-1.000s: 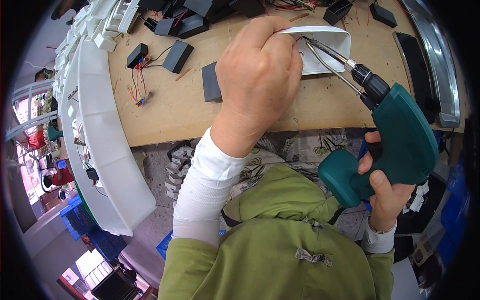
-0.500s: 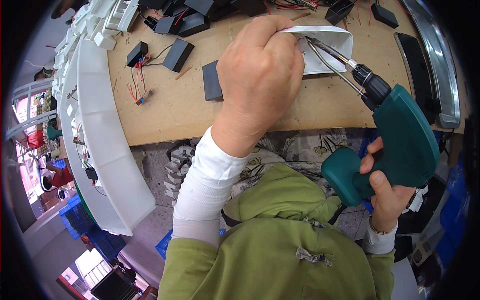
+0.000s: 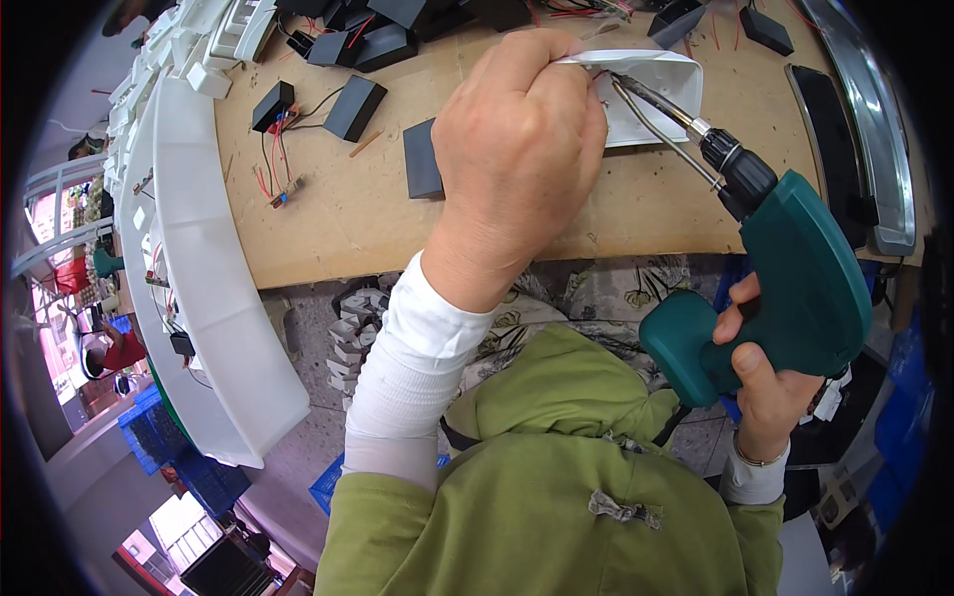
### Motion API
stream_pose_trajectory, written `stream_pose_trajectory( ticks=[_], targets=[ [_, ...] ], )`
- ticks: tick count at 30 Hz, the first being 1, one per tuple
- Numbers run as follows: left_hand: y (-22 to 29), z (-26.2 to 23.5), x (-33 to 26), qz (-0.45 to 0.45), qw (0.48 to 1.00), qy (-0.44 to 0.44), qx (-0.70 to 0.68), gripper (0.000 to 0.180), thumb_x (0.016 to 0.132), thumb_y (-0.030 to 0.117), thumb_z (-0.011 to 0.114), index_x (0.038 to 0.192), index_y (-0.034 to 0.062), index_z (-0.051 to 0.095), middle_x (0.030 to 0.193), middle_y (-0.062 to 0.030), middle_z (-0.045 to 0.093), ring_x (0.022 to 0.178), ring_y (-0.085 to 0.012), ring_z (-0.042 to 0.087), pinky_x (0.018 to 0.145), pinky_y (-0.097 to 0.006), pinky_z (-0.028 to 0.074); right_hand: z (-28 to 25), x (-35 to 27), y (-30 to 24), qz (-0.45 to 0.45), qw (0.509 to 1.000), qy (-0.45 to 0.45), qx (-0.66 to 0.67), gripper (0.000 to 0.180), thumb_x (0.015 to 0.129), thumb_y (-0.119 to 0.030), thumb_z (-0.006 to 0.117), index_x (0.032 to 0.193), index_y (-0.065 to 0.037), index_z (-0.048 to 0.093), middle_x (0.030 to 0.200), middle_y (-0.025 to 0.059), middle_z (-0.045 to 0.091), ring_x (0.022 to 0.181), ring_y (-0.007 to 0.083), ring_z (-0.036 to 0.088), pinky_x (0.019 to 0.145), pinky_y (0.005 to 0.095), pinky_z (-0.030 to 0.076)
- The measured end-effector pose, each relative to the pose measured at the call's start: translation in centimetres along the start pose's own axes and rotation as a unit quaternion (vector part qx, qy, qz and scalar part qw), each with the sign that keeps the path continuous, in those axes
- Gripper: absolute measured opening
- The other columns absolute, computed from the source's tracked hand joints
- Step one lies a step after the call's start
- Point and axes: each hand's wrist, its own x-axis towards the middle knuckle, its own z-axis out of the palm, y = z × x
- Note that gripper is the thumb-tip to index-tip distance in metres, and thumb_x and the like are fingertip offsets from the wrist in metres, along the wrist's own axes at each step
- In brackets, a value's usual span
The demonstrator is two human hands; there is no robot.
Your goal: The person solders wires into plastic housings using a soldering iron, places the assembled housings into a container, and repeats the process with new components.
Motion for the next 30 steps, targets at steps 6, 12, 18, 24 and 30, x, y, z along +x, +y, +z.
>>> stream_pose_trajectory(
  ticks=[6,12,18,24,30],
  targets=[
    [0.1,-0.1,0.0,-0.006,1.0,-0.01,0.006,0.006,0.067,0.0,0.064,0.073,0.0006,0.064,0.086,-0.0088,0.063,0.064,-0.0198,0.06,0.058,-0.027,0.048,0.0,-0.1,0.1,-0.006,1.0,0.002,-0.007,0.064,0.078,-0.026,0.066,0.123,0.008,0.038,0.104,0.0192,0.052,0.07,0.0167,0.055,0.061,0.0277,0.046],
    [0.1,0.0,-0.2,-0.008,1.0,-0.011,0.004,0.007,0.063,0.004,0.063,0.068,0.0018,0.059,0.083,-0.0082,0.058,0.07,-0.0249,0.058,0.058,-0.033,0.046,-0.5,-1.1,0.3,-0.004,1.0,0.029,0.002,0.068,0.077,-0.03,0.067,0.124,0.008,0.037,0.107,0.0204,0.052,0.07,0.0163,0.055,0.058,0.0274,0.046],
    [0.6,-0.4,0.3,0.004,1.0,0.015,0.017,0.006,0.063,0.003,0.062,0.068,0.0017,0.06,0.084,-0.0086,0.059,0.07,-0.0252,0.058,0.059,-0.033,0.046,-1.6,-2.1,0.2,-0.027,0.999,0.044,-0.003,0.072,0.077,-0.036,0.068,0.125,0.008,0.036,0.108,0.0201,0.05,0.069,0.0145,0.055,0.056,0.0263,0.045],
    [0.7,-0.6,0.3,0.003,1.0,0.017,0.016,0.007,0.063,0.004,0.063,0.07,0.0015,0.061,0.084,-0.009,0.059,0.07,-0.0255,0.058,0.059,-0.033,0.046,-1.8,-2.1,0.1,-0.044,0.997,0.069,0.007,0.077,0.077,-0.038,0.069,0.128,0.006,0.031,0.11,0.0193,0.05,0.068,0.0121,0.054,0.054,0.024,0.043],
    [-2.1,1.3,1.5,0.125,0.986,0.056,-0.094,0.025,0.07,0.005,0.066,0.093,0.0011,0.057,0.103,-0.02,0.054,0.077,-0.0305,0.058,0.067,-0.033,0.049,-2.0,-2.2,0.3,-0.047,0.996,0.069,0.033,0.077,0.077,-0.034,0.069,0.13,0.004,0.028,0.112,0.0199,0.049,0.07,0.0128,0.054,0.055,0.0236,0.043]
  ],
)
